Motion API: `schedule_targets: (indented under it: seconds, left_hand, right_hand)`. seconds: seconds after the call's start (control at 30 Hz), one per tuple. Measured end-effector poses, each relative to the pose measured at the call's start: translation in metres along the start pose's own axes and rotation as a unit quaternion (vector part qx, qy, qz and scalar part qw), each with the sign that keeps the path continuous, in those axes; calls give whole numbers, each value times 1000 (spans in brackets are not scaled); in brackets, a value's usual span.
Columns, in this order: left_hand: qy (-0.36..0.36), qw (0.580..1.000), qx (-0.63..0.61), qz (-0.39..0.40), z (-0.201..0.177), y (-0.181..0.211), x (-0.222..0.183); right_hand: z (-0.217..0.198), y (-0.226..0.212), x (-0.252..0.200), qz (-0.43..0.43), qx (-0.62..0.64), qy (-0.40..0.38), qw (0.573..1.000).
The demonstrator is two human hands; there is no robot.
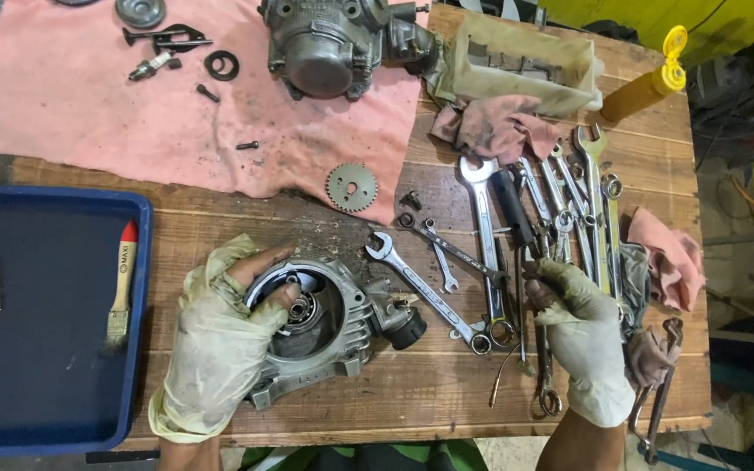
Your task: The person removes a gear from a mechanical housing, then uses a small metal rod to manipulate internal components. They continue to adjust parts inside the housing with gloved hands while various tools and disassembled engine parts remain on the workbench.
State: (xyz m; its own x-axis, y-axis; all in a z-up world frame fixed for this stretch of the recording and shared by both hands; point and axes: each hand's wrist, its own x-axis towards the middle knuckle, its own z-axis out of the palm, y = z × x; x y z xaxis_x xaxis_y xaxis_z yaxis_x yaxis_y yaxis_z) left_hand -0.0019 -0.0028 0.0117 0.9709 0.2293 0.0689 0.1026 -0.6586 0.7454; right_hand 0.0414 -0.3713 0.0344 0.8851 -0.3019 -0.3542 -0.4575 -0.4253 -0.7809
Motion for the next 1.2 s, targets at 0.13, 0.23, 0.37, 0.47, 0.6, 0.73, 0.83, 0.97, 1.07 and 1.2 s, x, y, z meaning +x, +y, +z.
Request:
schedule_targets:
  seconds: [0.13, 0.23, 0.37, 0.47, 0.6, 0.73, 0.83, 0.97, 1.07, 1.2]
  left_hand:
    - [-19, 999, -3, -30, 0, 0, 0]
    - [-23, 999, 9, -36, 1, -2, 0]
    - [-17, 999, 38, -27, 0, -2, -1]
    - [-22, 999, 32, -25, -2, 1, 1]
    - [-15, 999, 38, -19, 0, 0, -1]
    - [-21, 999, 22, -28, -2, 1, 0]
    - [-20, 999, 27, -17, -1, 0, -1]
    - [-10, 999, 45, 14, 5, -13, 2]
    - [25, 996, 38, 71, 18, -32, 2]
    - [25, 998, 6, 57, 6, -9, 0]
  right_hand:
    - [-3, 19, -1, -77, 13, 30, 996]
    - [-6, 30, 3, -123, -29, 54, 991]
    - [-4, 30, 2, -145, -58, 77, 985]
    - [-4, 26, -1, -128, -83, 91, 984]
    - [0, 15, -6, -66, -92, 80, 990]
    - [6, 32, 4, -40, -279, 56, 958]
    - [8, 49, 14, -76, -379, 72, 919]
    - [11, 32, 16, -24, -434, 61, 899]
    - [18, -11, -2, 34, -448, 15, 893]
    - [23, 0, 10, 51, -484, -21, 873]
